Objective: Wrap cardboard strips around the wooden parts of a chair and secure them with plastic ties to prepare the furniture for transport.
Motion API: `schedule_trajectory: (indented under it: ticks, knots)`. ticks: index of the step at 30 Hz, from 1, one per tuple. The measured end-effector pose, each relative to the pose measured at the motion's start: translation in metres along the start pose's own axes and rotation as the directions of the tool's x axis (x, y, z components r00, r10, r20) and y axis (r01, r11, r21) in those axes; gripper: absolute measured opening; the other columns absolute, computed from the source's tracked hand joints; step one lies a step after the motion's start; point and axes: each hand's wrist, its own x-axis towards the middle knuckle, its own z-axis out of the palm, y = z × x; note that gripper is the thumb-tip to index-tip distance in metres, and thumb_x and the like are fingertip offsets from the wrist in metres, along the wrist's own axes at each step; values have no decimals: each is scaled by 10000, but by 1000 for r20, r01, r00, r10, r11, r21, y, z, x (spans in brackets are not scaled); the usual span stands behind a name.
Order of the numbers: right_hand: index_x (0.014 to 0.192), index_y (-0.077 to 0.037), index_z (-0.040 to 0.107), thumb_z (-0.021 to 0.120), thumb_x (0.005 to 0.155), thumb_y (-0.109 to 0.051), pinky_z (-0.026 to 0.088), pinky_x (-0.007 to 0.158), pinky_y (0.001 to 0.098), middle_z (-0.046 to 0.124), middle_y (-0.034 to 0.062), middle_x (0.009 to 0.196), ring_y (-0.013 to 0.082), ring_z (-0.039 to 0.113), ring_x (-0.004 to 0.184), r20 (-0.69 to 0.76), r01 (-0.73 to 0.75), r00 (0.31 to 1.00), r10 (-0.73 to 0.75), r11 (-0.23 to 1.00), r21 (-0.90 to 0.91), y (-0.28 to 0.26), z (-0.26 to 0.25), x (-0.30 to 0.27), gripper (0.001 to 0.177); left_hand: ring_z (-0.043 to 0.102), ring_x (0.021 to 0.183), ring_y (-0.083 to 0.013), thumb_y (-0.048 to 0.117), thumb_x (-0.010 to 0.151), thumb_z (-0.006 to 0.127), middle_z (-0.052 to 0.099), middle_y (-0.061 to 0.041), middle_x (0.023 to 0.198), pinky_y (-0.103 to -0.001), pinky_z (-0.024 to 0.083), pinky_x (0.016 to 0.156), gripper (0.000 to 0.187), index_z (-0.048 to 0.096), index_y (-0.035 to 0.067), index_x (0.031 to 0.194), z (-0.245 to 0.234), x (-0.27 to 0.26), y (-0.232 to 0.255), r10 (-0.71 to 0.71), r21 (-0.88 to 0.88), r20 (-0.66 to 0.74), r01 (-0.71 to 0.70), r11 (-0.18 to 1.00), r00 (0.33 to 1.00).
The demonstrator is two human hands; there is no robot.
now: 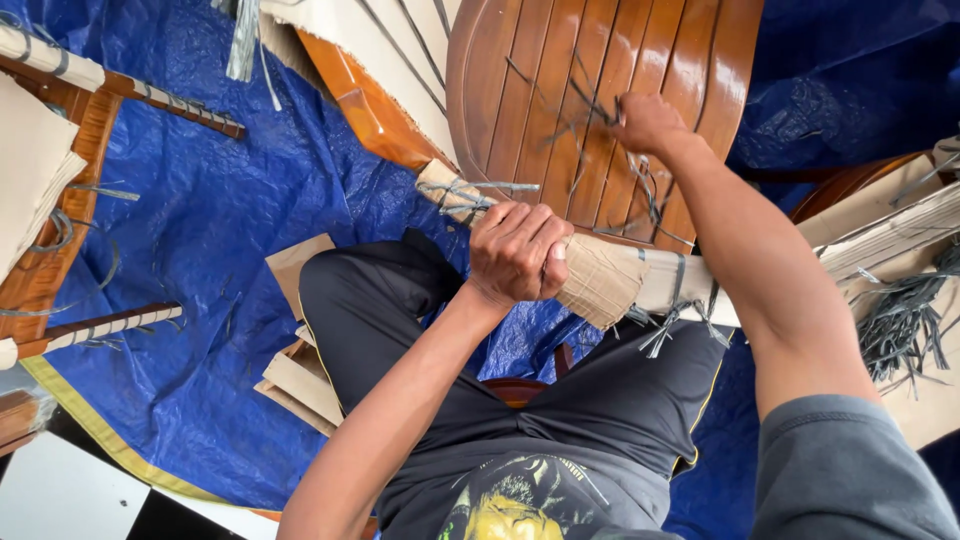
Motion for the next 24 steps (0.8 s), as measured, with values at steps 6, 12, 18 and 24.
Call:
schedule_trajectory:
  ticks: [6, 12, 18, 24]
  knots:
    - [1044, 28, 672, 737, 938, -195, 570, 774, 403, 743, 166, 918, 291, 733, 873, -254, 187, 963, -85, 893, 409, -43, -77, -59, 256, 615, 820, -260, 239, 894, 500, 604, -60, 842, -394, 466, 851, 207, 647, 94, 873, -5, 2, 1, 20, -3, 1, -20, 1000, 1000]
    - [1122, 30, 648, 671, 1042, -112, 529, 665, 251, 753, 50, 888, 75, 693, 784, -381, 362, 915, -132, 683, 634, -79, -125, -138, 165, 611, 806, -262, 215, 940, 489, 606, -62, 832, -404, 459, 835, 195, 616, 98, 851, -9, 4, 6, -10, -39, -1, 10, 999, 1000]
    - [1121, 22, 639, 648, 1085, -80, 573, 773, 235, 752, 43, 941, 73, 711, 849, -579, 503, 814, -44, 551, 665, -77, -97, -167, 108, 617, 815, -271, 200, 975, 514, 591, -68, 815, -418, 466, 857, 177, 596, 101, 851, -13, 4, 9, -10, -1, 69, 10, 1000, 998]
    - [1066, 10, 587, 621, 1082, -51, 568, 717, 253, 733, 47, 910, 91, 719, 819, -663, 543, 748, 40, 538, 645, -74, -87, -164, 72, 628, 914, -281, 152, 924, 617, 621, -60, 893, -432, 468, 912, 65, 617, 87, 932, -17, 6, 9, 37, 12, 142, -39, 999, 989]
